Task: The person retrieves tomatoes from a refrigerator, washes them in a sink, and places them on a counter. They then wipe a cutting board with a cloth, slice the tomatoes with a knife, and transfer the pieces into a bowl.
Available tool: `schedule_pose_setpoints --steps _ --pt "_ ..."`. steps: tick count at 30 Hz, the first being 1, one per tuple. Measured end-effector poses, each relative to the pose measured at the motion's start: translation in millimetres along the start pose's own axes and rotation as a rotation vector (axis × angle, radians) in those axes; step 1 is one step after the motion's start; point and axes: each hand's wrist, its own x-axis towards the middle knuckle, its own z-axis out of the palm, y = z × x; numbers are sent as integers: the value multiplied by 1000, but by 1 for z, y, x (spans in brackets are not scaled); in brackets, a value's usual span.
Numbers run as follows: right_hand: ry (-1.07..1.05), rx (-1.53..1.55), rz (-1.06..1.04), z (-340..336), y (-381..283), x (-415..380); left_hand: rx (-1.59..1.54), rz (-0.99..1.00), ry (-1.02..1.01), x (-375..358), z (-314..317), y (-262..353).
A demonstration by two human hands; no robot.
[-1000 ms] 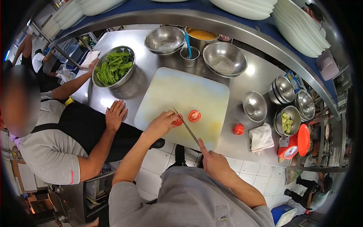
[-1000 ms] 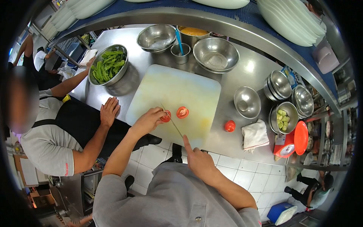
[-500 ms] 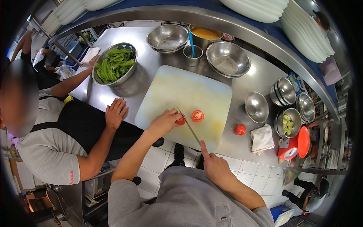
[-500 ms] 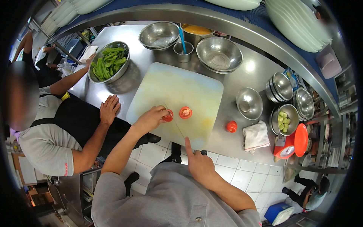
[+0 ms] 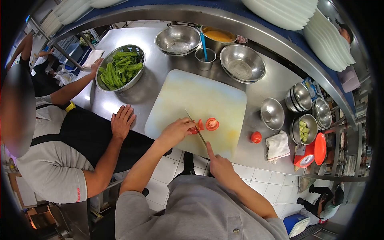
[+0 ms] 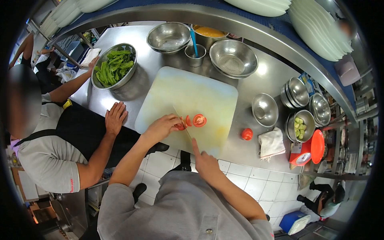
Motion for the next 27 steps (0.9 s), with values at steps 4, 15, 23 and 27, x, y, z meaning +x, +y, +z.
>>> schedule_pose_setpoints --steps 4,15,23,27 --pt "34 -52 7 -22 -18 6 16 -11 -40 -3 0 -6" --pt "25 -17 46 -20 -33 10 -55 37 50 -6 4 -14" --pt "121 -25 22 24 -20 31 -104 24 86 -12 8 -14" --pt "19 -57 50 -20 -40 6 -162 15 105 -12 7 -14"
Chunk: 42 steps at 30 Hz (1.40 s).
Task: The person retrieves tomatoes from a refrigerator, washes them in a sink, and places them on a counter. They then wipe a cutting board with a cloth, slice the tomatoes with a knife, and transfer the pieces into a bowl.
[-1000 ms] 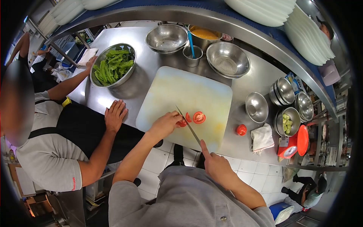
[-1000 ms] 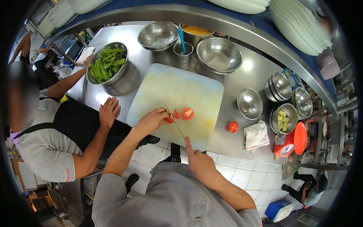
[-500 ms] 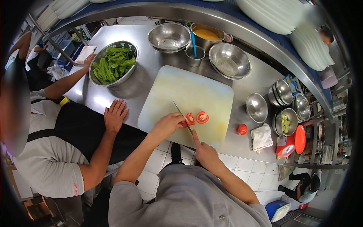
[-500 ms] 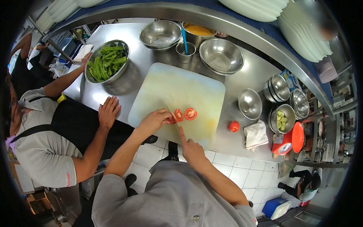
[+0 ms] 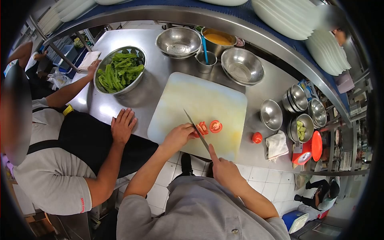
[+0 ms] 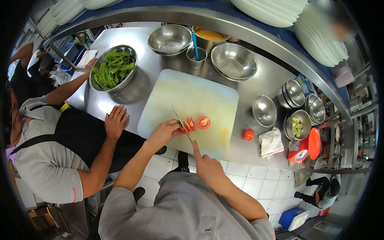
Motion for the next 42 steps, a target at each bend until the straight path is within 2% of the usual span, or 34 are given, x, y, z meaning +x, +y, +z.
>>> schedule_pose_setpoints --steps 2,5,9,12,16,18,20,21,23,25,26,27,28,30,31,32,33,34,35,36,39,42 --pt "-13 33 6 8 3 -8 15 5 18 0 5 -4" --pt "30 5 14 46 7 27 43 6 46 -4 6 -4" --pt "51 -2 -4 20 0 15 23 13 53 -5 4 -7" --pt "-48 -6 21 5 -6 -1 30 29 69 -4 9 -10" --pt "94 66 -23 55 10 25 47 -13 61 -8 7 -10" --pt "157 46 -25 53 17 37 57 16 69 -9 8 -13" --pt "69 327 -78 25 35 51 68 16 48 -15 0 -5" --pt "80 339 -64 10 36 48 73 5 33 -18 -5 4" --pt "-178 798 95 -27 36 40 47 3 75 -12 -19 18" --pt "-167 952 107 -43 51 39 15 -10 109 -3 -14 26" --pt "-176 1086 94 -48 56 39 -12 -45 9 5 -10 25" --pt "-169 1088 93 -50 62 35 -39 -81 -87 15 -5 26" --pt "-84 996 114 -50 68 28 -37 -79 -93 25 3 28" --pt "8 899 132 -54 73 21 206 397 83 55 19 35" --pt "91 727 153 -57 72 16 205 399 82 65 26 34" --pt "174 553 172 -57 72 11 235 310 -57 73 30 35" --pt "178 551 172 -52 73 8 264 221 -194 79 33 35" --pt "225 407 148 -46 75 6 266 227 -192 80 35 35" --pt "270 268 126 -38 76 4 292 146 -176 77 33 41" --pt "269 275 131 -27 78 2 315 58 -166 73 33 44" --pt "264 123 85 -10 73 -7 367 121 -232 72 35 39" --pt "154 -8 134 -10 62 -19 321 153 -242 79 38 27"
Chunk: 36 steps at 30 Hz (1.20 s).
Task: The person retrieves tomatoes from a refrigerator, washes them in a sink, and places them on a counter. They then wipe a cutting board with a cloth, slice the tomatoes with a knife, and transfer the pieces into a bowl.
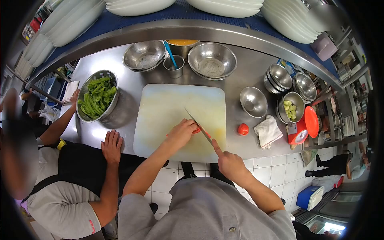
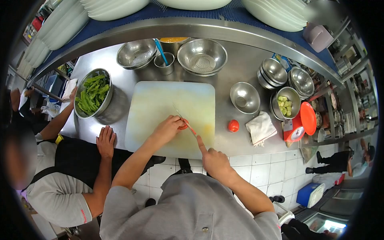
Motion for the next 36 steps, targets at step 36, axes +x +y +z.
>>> schedule_pose_setpoints --steps 36 --pt "-122 36 3 29 -20 22 -95 -17 61 -24 1 -18"
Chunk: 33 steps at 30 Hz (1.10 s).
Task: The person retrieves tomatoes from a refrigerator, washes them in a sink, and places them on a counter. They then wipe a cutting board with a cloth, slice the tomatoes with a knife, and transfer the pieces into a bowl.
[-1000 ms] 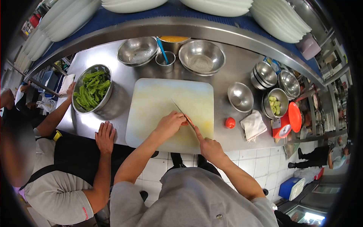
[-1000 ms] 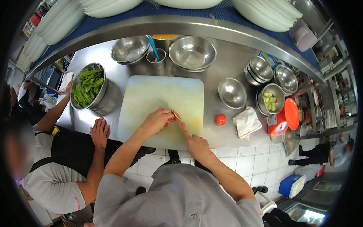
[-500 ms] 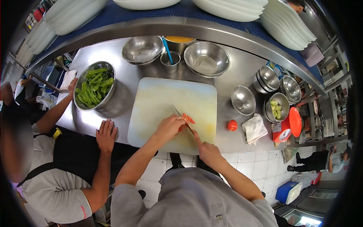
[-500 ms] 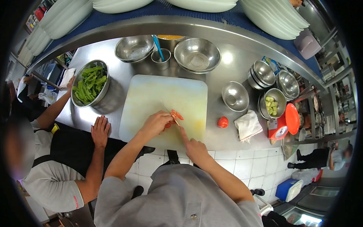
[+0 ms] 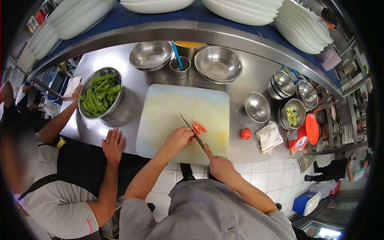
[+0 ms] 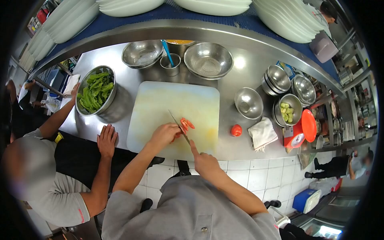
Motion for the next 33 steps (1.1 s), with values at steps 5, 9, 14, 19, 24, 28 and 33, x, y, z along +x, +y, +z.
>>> schedule_pose_setpoints --steps 5,9,14,19,24,28,33 --pt "153 74 -66 23 6 23 61 45 15 -6 -9 6" --pt "167 139 -33 28 12 17 -57 216 114 52 -33 85" --pt "165 194 -72 50 11 17 9 354 -259 143 76 138" --pt "99 308 -56 52 13 9 119 178 -480 176 105 137" --pt "104 293 -197 32 -11 -7 -429 207 -100 117 -15 136" --pt "-46 247 -285 43 -32 1 -639 -128 171 37 -101 88" --pt "33 195 -217 46 -6 12 -804 -326 355 -43 -77 6"
